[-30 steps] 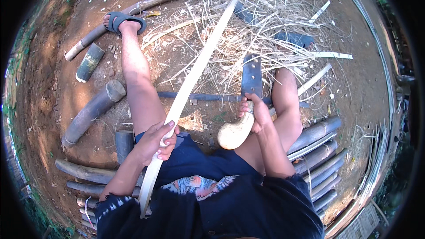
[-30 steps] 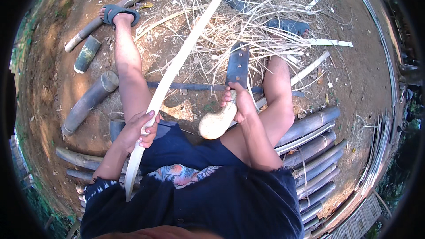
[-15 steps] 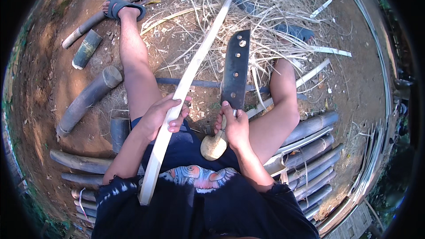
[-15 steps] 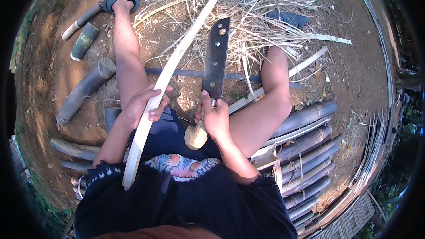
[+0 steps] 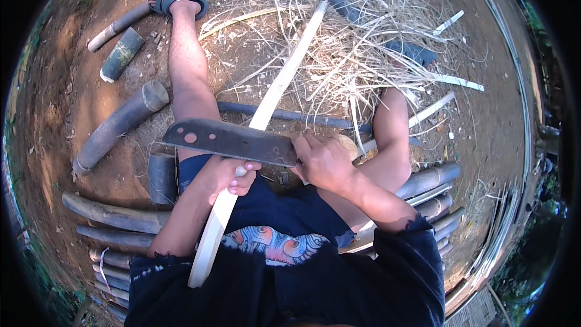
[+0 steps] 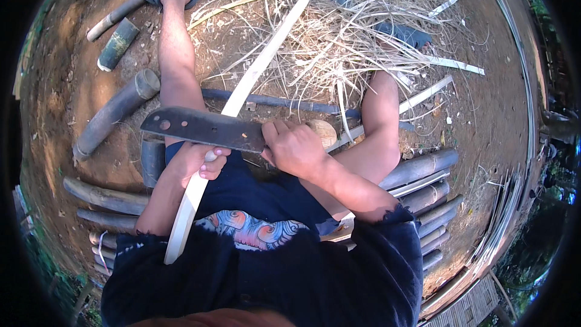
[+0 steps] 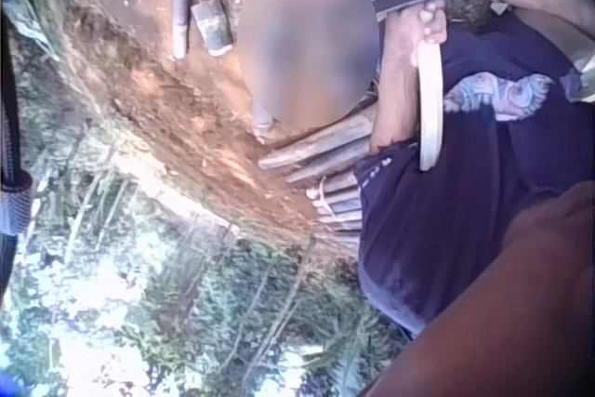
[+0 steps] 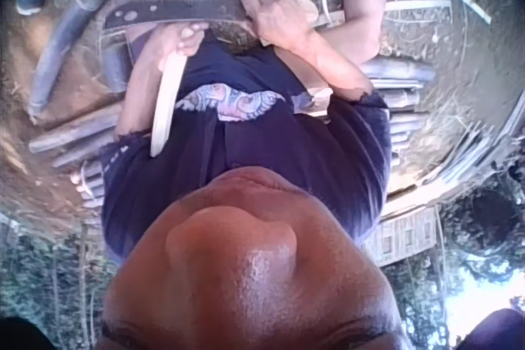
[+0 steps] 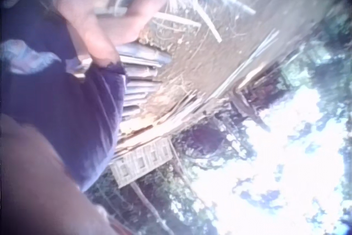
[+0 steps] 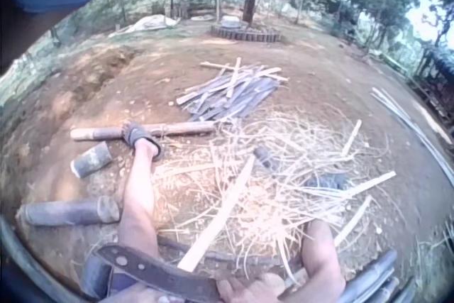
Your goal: The person shaves thin layers off a long bamboo strip using a blade, then uses the blade to smooth the edges of a larger curved piece of bamboo.
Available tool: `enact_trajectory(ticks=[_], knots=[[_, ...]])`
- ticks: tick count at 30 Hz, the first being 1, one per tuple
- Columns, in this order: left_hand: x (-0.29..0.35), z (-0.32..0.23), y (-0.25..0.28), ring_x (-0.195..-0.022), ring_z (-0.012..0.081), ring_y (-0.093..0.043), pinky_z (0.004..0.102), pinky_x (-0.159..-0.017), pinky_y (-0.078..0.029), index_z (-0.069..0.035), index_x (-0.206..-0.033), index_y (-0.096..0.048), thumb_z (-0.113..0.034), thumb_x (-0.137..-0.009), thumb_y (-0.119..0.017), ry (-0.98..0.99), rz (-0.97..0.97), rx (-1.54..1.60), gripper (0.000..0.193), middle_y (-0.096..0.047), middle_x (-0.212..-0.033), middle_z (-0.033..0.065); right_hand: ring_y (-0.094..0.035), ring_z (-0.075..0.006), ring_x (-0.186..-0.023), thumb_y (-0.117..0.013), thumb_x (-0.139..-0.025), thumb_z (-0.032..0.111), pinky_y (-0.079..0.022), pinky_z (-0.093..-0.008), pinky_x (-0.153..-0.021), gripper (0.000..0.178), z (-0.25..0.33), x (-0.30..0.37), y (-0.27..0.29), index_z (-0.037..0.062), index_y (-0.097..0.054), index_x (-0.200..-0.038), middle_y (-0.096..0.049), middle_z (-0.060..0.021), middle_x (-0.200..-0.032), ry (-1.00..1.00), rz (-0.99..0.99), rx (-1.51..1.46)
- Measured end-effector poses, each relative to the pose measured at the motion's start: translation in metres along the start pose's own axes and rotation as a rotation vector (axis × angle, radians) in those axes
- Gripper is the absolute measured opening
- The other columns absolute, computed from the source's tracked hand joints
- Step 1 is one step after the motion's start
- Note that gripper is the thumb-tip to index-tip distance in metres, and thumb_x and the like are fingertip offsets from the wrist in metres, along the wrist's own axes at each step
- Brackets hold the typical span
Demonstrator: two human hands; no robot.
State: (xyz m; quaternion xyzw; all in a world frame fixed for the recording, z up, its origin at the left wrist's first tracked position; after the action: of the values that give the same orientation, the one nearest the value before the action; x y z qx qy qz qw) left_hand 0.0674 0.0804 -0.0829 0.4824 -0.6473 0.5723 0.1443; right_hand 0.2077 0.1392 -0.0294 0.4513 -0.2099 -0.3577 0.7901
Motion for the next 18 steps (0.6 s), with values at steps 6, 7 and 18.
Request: enact_trajectory(ticks=[6, 7, 18], knots=[[0.020, -0.003, -0.021, -0.043, 0.0016, -0.031, 0.0186, -0.035, -0.023, -0.007, -0.109, -0.050, -0.027, -0.108, -0.046, -0.026, -0.020, -0.095, 0.020, -0.041, -0.074, -0.0036, -0.069, -0.0367, -0.075, -0.076, -0.078, 0.022, -0.056, -0.0467, -0.067, 0.034, -0.108, -0.023, -0.013, 0.0026, -0.051, -0.090, -0.065, -0.0167, -0.083, -0.393, 0.061, 0.005], [0.016, -0.005, -0.022, -0.043, 0.0014, -0.030, 0.0184, -0.034, -0.023, -0.007, -0.109, -0.050, -0.027, -0.108, -0.047, -0.027, -0.041, -0.107, 0.020, -0.041, -0.074, -0.0038, -0.070, -0.0368, -0.073, -0.076, -0.078, 0.023, -0.057, -0.0471, -0.068, 0.033, -0.107, -0.027, -0.014, 0.0026, -0.052, -0.090, -0.067, -0.0174, -0.082, -0.403, 0.055, 0.106], [0.022, -0.004, -0.026, -0.043, 0.0018, -0.031, 0.0178, -0.033, -0.025, -0.007, -0.107, -0.049, -0.024, -0.107, -0.048, 0.024, -0.032, -0.043, 0.018, -0.041, -0.074, -0.0038, -0.070, -0.0364, -0.068, -0.071, -0.085, 0.025, -0.058, -0.0458, -0.063, 0.026, -0.073, -0.011, -0.012, 0.0042, -0.057, -0.091, -0.069, -0.0177, -0.078, -0.193, -0.056, 0.064]])
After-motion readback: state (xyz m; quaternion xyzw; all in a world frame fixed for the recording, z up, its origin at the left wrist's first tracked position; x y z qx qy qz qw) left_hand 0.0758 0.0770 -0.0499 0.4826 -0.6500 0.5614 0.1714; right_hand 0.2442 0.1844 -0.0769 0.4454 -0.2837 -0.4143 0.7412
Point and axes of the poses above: each hand's wrist, its own x-axis away from the middle knuckle, its own y-axis out of the back of the hand, z = x × y, the point moved 10 cm from there along -x, towards the middle knuckle
